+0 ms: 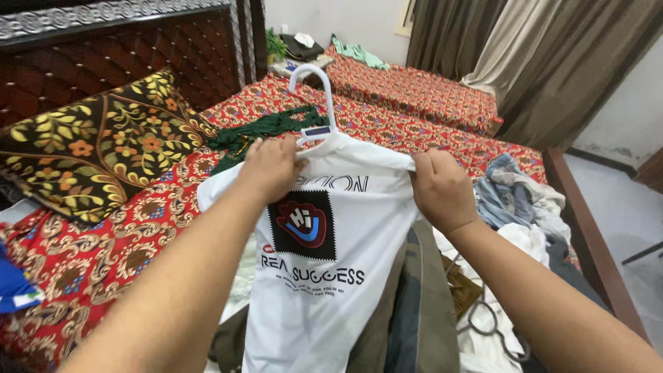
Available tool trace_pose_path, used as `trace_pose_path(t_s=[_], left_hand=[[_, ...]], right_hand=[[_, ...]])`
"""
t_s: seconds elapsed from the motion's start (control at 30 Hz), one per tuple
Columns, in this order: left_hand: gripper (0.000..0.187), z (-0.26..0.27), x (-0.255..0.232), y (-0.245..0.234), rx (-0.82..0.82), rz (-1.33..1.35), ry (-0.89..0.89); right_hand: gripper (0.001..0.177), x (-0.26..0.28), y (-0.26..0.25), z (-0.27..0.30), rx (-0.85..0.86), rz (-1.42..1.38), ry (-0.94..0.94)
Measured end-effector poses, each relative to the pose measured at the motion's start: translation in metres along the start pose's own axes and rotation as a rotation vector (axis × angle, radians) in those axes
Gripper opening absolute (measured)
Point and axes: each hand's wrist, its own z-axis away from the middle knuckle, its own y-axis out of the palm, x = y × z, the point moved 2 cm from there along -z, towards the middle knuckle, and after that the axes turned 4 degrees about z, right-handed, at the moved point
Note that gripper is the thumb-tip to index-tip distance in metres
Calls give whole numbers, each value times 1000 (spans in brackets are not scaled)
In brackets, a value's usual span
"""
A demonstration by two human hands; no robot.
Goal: The person picks up a white shirt, a brown jacket, a green shirt, and a blue patterned jersey from a bed, puts each one on a hanger, and then removes them from the hangers to fold each item individually on the bed surface.
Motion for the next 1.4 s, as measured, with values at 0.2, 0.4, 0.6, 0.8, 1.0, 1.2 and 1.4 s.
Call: trace_pose_path(t_s=[0.2,0.4,0.6,0.8,1.0,1.2,1.4], left_hand=[[33,58,-1,-92,-93,44,84],[34,117,18,-174,-122,-107,-28],[33,157,62,-227,-182,-159,-136],[33,183,131,-249,-170,-189,-260],[32,194,210,-254,-149,-200,-240],[30,180,273,-241,-98,-144,-231],[33,141,315,-200,-48,-35,-269]], right_hand=[[11,9,-31,-19,9,113,11],[24,60,-26,-67,-94,113,10],[16,115,-9,-125,-59,88,7],[19,188,26,-178,-27,66,-13],[15,258,76,-219,39,125,-47],[15,298,118,-229,163,159,-11],[22,298,165,-236,350,98,69]])
